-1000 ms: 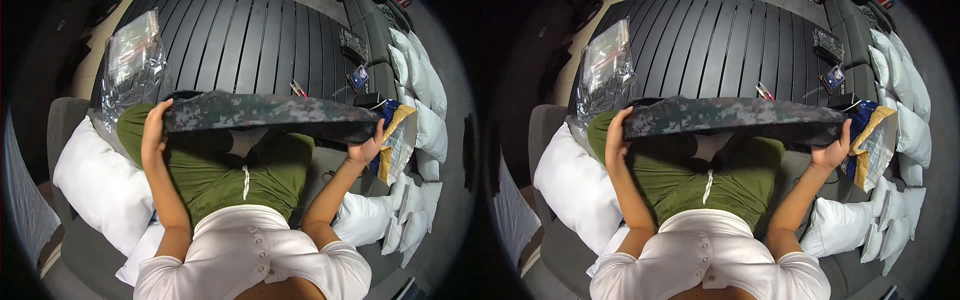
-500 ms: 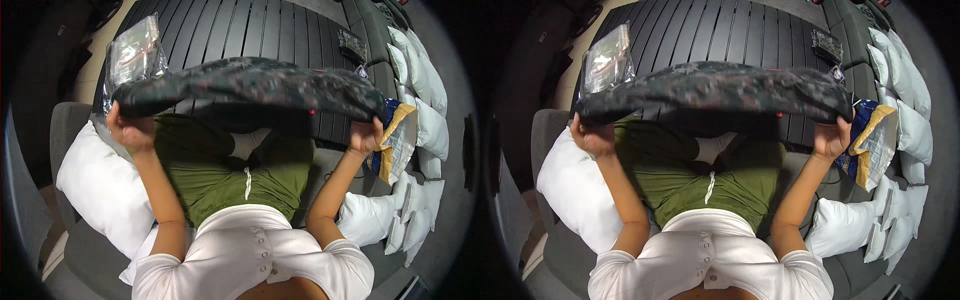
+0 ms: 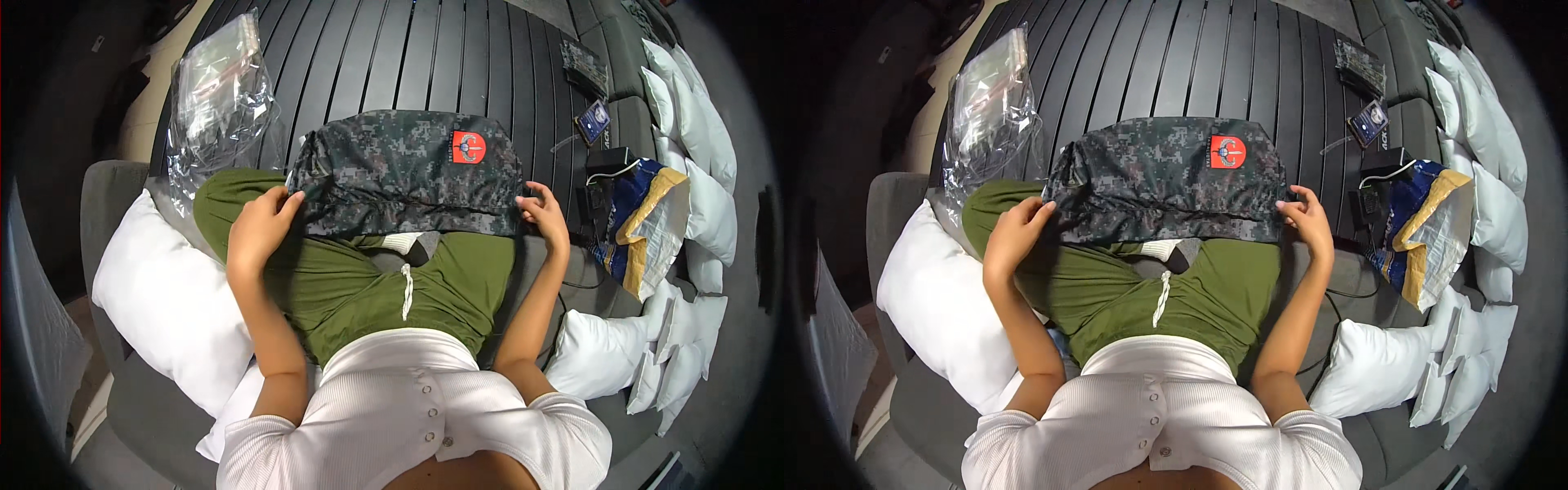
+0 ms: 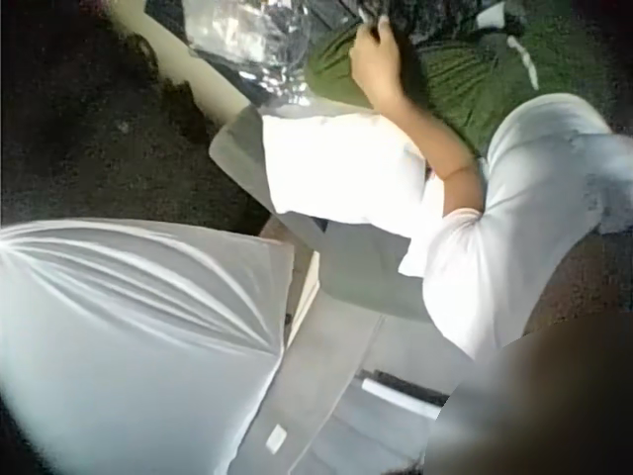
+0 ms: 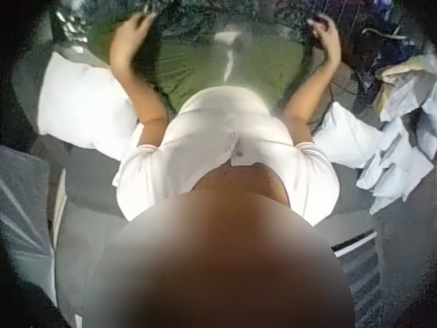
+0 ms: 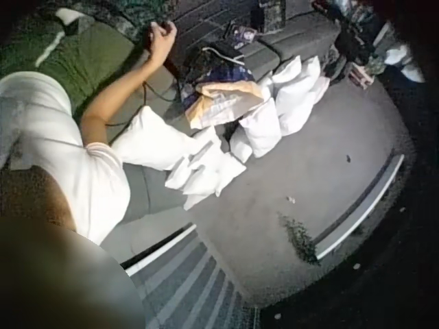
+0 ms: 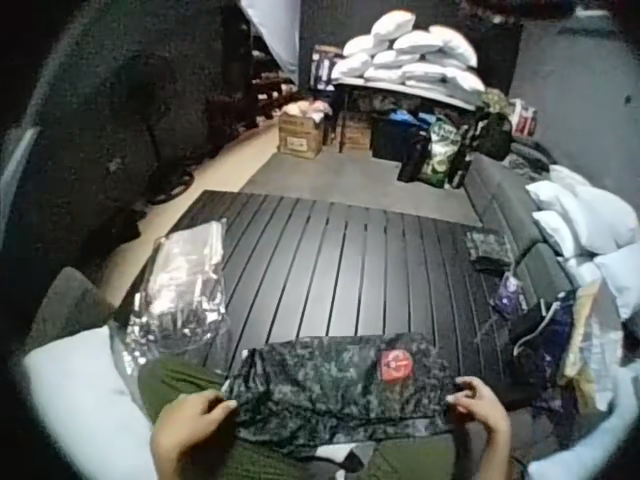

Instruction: The person is using a small red cutter to trim excess threads and labels from various fabric items.

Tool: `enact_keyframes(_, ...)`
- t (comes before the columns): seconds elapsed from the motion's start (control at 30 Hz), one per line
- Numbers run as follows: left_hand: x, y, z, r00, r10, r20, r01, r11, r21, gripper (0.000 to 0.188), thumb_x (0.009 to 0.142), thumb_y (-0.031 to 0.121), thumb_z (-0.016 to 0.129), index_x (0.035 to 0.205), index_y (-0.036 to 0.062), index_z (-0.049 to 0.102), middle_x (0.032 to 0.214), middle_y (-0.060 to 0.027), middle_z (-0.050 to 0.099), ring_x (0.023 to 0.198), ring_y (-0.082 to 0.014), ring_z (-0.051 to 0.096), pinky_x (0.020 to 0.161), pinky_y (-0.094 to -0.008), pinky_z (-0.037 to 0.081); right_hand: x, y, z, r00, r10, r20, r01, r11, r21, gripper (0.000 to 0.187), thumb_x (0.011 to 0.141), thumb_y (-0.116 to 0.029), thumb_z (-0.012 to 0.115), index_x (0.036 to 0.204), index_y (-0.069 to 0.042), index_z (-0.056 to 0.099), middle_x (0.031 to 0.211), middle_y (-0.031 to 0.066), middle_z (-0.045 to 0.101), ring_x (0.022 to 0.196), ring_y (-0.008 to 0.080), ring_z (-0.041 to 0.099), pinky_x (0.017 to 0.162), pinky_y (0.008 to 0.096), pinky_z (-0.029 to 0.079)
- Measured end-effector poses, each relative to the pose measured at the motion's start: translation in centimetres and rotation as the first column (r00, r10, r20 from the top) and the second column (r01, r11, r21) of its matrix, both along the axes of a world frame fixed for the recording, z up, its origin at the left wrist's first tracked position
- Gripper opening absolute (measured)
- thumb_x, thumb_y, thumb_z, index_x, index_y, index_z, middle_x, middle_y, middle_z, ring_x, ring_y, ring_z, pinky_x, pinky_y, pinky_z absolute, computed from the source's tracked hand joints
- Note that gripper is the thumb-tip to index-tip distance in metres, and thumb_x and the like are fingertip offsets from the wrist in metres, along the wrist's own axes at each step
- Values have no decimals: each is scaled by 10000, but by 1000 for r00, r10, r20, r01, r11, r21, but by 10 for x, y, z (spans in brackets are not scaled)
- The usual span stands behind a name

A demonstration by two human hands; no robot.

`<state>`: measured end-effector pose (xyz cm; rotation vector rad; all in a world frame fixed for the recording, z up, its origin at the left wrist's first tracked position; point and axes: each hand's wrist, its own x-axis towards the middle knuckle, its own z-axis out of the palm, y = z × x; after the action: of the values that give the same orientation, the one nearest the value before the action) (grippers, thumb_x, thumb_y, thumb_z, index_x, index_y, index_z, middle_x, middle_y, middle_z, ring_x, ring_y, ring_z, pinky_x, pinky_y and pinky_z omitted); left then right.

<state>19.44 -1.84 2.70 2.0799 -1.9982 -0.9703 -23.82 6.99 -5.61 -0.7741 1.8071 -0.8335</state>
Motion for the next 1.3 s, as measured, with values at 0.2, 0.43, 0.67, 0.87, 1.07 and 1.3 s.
enact_keyframes(0.2, -14, -25, -16, 993, 72, 91, -75, 997, 29, 471, 770, 476, 519, 918, 36, 601, 801, -145, 622, 776, -317, 586, 679, -360, 441, 1, -10, -16, 989, 46, -144, -56, 996, -71, 397, 710, -97, 666, 1043, -2, 472, 615, -61, 429, 574, 32, 402, 533, 167, 303)
enact_keyframes(0.43, -10, -22, -5, 966, 251, -62, -259, 949, -179, 301, 814, 323, 512, 865, 32, 567, 772, -136, 593, 687, -292, 567, 642, -352, 426, 10, -7, 22, 929, -71, 363, 176, 947, -267, 269, 767, -50, 601, 1019, -16, 513, 736, -55, 526, 588, 28, 451, 574, 169, 383)
enact_keyframes(0.67, -79, -7, 31, 785, -302, -540, -40, 846, -531, 218, 834, 191, 515, 985, 47, 578, 1112, -147, 533, 1070, -268, 483, 920, -357, 348, 85, -14, 89, 850, 157, 504, 103, 887, -451, 470, 768, -1, 546, 1205, 32, 377, 946, 106, 599, 843, 124, 577, 752, 238, 453)
enact_keyframes(0.87, -132, 7, 32, 417, -595, -687, 374, 801, -467, 381, 817, 203, 536, 1145, 16, 488, 1142, -129, 495, 1058, -233, 470, 926, -335, 334, 126, -12, 128, 742, 299, 600, -47, 916, -398, 443, 747, 18, 576, 1166, 20, 432, 789, 50, 611, 693, 54, 557, 620, 160, 426)
enact_keyframes(1.07, -126, 14, 41, 394, -187, -900, 550, 833, 67, 169, 824, 120, 567, 717, -11, 568, 576, 76, 431, 544, 9, 344, 457, -170, 251, 110, -4, 133, 707, 348, 615, -114, 915, -387, 551, 705, -19, 617, 1186, 60, 362, 770, 110, 601, 645, 101, 561, 625, 181, 444)
enact_keyframes(1.3, -113, 20, 48, 306, 29, -952, 458, 872, 174, 191, 858, 179, 540, 736, 33, 563, 622, 95, 422, 562, 18, 339, 475, -162, 264, 114, 9, 135, 606, 407, 684, -145, 901, -408, 578, 652, 26, 638, 1157, 87, 363, 835, 180, 600, 734, 157, 603, 644, 207, 471)
